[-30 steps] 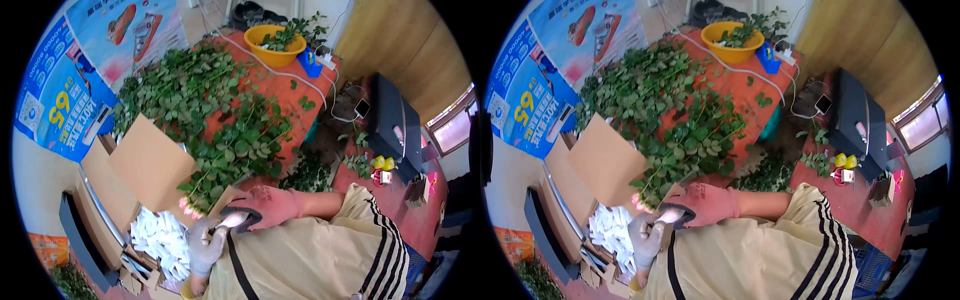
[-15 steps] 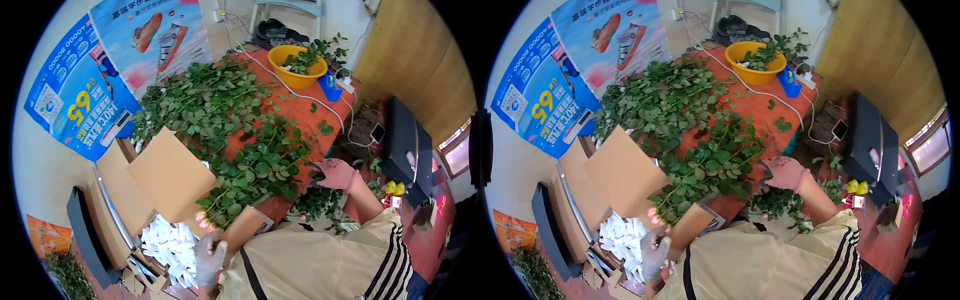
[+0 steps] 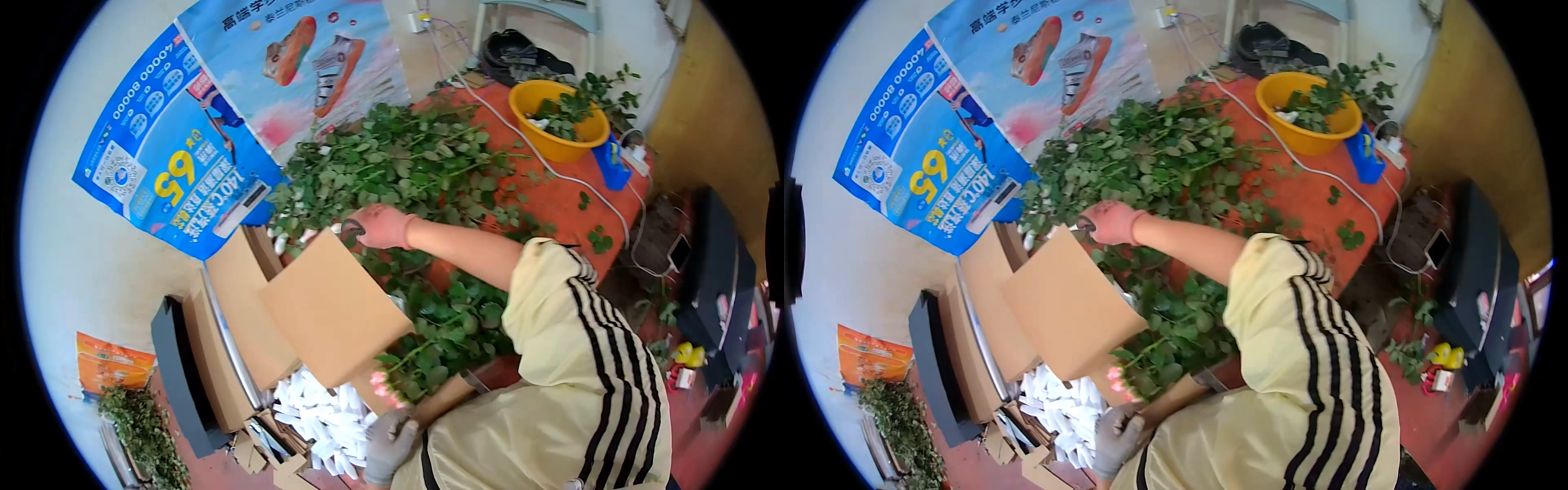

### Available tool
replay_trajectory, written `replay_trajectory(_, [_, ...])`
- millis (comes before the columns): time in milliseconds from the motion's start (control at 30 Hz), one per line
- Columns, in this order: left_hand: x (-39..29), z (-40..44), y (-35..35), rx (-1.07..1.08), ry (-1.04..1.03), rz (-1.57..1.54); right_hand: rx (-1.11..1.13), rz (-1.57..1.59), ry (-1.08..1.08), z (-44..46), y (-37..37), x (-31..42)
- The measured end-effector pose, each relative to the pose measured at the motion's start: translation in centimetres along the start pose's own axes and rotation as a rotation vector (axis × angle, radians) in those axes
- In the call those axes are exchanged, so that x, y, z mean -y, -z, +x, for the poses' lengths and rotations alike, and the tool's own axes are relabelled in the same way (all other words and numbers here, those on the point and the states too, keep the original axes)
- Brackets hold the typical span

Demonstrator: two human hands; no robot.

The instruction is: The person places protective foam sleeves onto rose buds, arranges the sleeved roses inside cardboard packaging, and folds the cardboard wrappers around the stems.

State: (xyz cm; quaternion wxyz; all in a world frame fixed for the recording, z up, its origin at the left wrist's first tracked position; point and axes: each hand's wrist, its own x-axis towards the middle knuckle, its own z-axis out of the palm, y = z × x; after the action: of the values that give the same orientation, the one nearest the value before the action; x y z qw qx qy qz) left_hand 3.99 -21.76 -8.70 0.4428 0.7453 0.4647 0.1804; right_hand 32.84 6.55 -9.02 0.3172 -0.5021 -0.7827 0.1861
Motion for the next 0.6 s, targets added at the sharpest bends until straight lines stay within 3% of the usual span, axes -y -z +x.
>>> replay_trajectory(67, [1.4,-0.2,-0.2,0.037,0.112,-0.155,0.154,-0.345,-0.116,5.4,-6.1,-3.9])
replay_trajectory(133, [-1.3,0.0,0.8,-0.023,0.039,-0.047,0.129,-0.609,-0.090,8.3,-11.4,-7.5])
replay_trajectory(267, [-1.1,0.1,0.6,-0.075,0.175,-0.213,0.210,-0.714,-0.211,10.3,-15.6,-11.8])
replay_trajectory(333, [-1.4,0.0,0.8,-0.075,0.263,-0.209,0.209,-0.737,-0.290,9.8,-15.1,-11.7])
replay_trajectory(467, [-1.4,-0.1,0.9,-0.086,0.225,-0.246,0.338,-0.823,-0.096,7.4,-12.7,-11.6])
replay_trajectory(533, [-0.2,-0.5,1.0,-0.042,0.201,-0.204,0.109,-0.909,-0.080,7.2,-11.1,-11.7])
replay_trajectory(600, [-0.2,-0.4,1.2,-0.052,0.092,-0.218,-0.100,-0.862,-0.081,6.1,-3.0,-8.6])
